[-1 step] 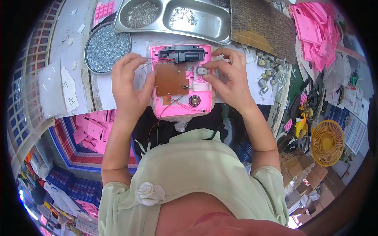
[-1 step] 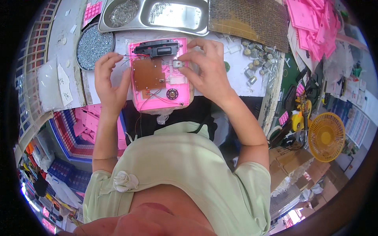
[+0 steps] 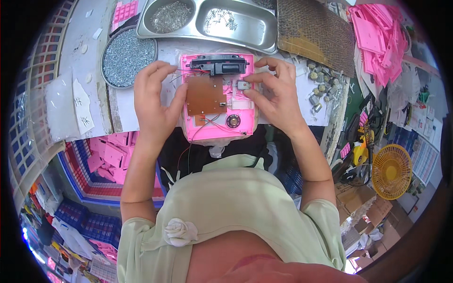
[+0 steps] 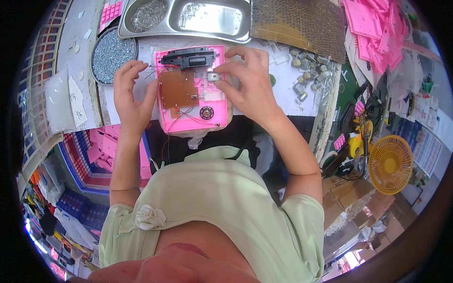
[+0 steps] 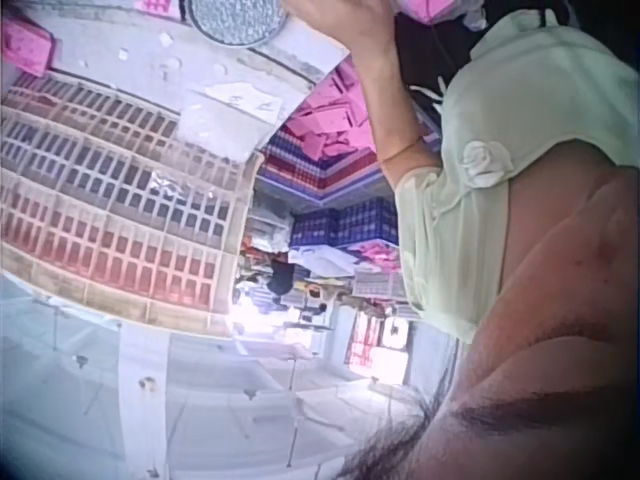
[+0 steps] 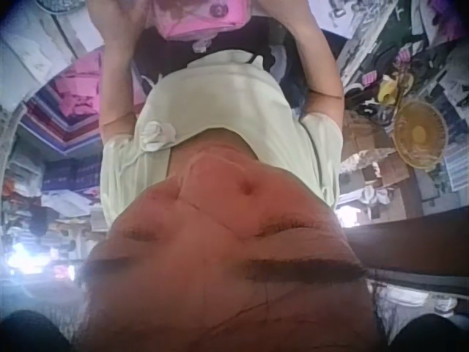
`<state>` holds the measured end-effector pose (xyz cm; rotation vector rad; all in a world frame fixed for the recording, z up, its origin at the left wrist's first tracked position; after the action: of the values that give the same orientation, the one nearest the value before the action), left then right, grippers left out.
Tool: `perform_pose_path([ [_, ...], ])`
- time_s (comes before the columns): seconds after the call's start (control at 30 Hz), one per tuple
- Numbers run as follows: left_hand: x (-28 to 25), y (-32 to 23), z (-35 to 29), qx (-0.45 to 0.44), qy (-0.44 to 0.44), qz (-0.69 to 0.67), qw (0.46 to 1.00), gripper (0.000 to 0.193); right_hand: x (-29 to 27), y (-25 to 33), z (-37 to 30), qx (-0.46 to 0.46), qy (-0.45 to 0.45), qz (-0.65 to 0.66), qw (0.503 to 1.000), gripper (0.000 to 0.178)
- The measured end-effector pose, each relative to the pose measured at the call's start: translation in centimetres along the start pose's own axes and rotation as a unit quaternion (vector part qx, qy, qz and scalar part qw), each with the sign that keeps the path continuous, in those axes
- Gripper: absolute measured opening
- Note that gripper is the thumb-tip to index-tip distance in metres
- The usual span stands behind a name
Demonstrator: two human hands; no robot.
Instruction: Assembling and soldering electronic components into a pink plastic housing.
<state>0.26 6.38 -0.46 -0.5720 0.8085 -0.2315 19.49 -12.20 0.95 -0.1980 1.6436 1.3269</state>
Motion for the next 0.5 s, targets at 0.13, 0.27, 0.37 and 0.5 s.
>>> perform_pose_path([
  [0.13,0.5,1.1,0.3,-0.013,0.037,-0.019,0.999,0.041,-0.2,0.5,0.4,0.028,0.02,-0.02,0.999,0.024],
  [0.27,0.6,0.9,0.3,-0.039,0.048,-0.056,0.997,0.035,-0.4,0.3,0.7,0.041,0.049,-0.011,0.998,0.024],
  [0.37,0.7,1.1,0.2,-0.027,0.052,-0.068,0.996,0.03,-0.7,0.3,0.7,0.052,0.038,0.016,0.998,0.023],
  [0.5,0.8,1.1,-0.1,-0.009,0.045,-0.065,0.997,0.026,-1.3,1.1,-0.9,0.02,0.006,-0.005,1.0,0.021],
])
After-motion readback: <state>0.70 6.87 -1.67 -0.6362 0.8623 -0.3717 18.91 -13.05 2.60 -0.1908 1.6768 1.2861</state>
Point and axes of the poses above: each hand's wrist, its own z-axis towards the middle knuckle, its own x-axis out of the palm, y = z × x, the point moved 3 cm from there along z, towards the middle knuckle, and after that the axes turned 11 degrees about x, right-handed, at the moved point
